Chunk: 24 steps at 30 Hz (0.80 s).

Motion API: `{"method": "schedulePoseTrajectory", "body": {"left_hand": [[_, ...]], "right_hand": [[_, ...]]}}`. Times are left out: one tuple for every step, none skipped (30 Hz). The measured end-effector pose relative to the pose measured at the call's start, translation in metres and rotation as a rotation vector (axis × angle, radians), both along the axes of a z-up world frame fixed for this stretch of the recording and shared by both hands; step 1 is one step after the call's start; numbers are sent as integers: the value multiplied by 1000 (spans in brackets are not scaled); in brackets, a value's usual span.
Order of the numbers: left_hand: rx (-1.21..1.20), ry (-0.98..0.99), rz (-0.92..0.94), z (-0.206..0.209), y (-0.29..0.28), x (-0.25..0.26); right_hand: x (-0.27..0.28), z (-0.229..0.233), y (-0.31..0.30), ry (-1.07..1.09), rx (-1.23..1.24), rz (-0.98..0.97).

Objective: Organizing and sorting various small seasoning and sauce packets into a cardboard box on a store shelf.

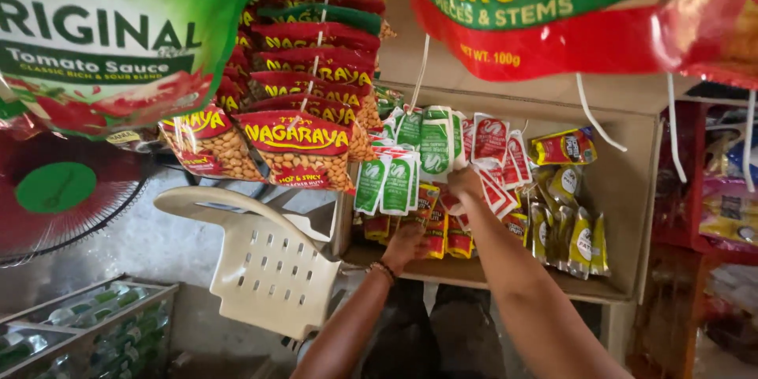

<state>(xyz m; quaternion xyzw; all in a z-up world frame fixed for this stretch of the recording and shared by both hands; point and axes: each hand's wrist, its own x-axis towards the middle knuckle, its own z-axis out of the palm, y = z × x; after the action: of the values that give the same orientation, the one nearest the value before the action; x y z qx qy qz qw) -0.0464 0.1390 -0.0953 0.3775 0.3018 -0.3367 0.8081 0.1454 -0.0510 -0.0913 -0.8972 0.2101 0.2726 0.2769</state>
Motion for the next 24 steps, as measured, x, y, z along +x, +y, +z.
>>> {"method": "schedulePoseTrajectory", "body": {"left_hand": [[-6,8,-4,8,-1,1],[-2,39,-14,17,-1,3],[2,61,-24,25,-2,11],[-4,59,-27,28,-1,11],[-143,5,42,31,-4,12],[-284,-47,111,34,-7,15],[-297,-45,99,33,-11,17],[-247,59,107,31,-17,20],[-191,157,112,30,-20,26],[-199,154,98,31,-26,27],[-211,172,149,31,-32,29],[-223,190,200,30,-37,32],[-229,190,187,33,-42,34],[-266,250,260,36,-47,37],[-301,308,332,38,-51,42],[-305,305,319,51,-54,44],[-281,207,310,64,-56,45],[-257,109,300,78,-59,46],[-259,106,291,59,-64,40],[-171,72,336,41,-69,35],[-85,33,379,22,-76,35],[-90,24,367,26,-82,39],[-96,-61,467,30,-86,41],[-105,-147,566,33,-90,44]], "right_hand": [[-7,-8,-2,8,-6,-4],[-14,-17,-5,-41,-5,129],[-14,-24,-7,-98,-6,262],[-25,6,5,-99,-13,259],[-33,36,15,-85,60,138],[-41,67,24,-74,132,18],[-52,40,18,-74,119,6],[-63,13,10,-149,81,73],[-70,-13,3,-227,45,140],[-82,-32,-5,-231,34,128],[-92,-52,-13,-267,44,173],[-102,-73,-20,-303,53,219],[-110,-36,-18,-305,44,208],[-118,2,-16,-101,460,-96],[-123,38,-12,105,873,-404],[-131,18,-22,93,869,-412],[-139,-2,-30,118,737,-394],[-146,-22,-38,144,604,-376],[-153,-15,-37,137,605,-384],[-159,-8,-35,108,630,-355],[-160,0,-36,73,655,-327],[-159,20,-37,59,654,-335],[-159,40,-37,48,639,-309],[-159,60,-36,37,623,-283]]}}
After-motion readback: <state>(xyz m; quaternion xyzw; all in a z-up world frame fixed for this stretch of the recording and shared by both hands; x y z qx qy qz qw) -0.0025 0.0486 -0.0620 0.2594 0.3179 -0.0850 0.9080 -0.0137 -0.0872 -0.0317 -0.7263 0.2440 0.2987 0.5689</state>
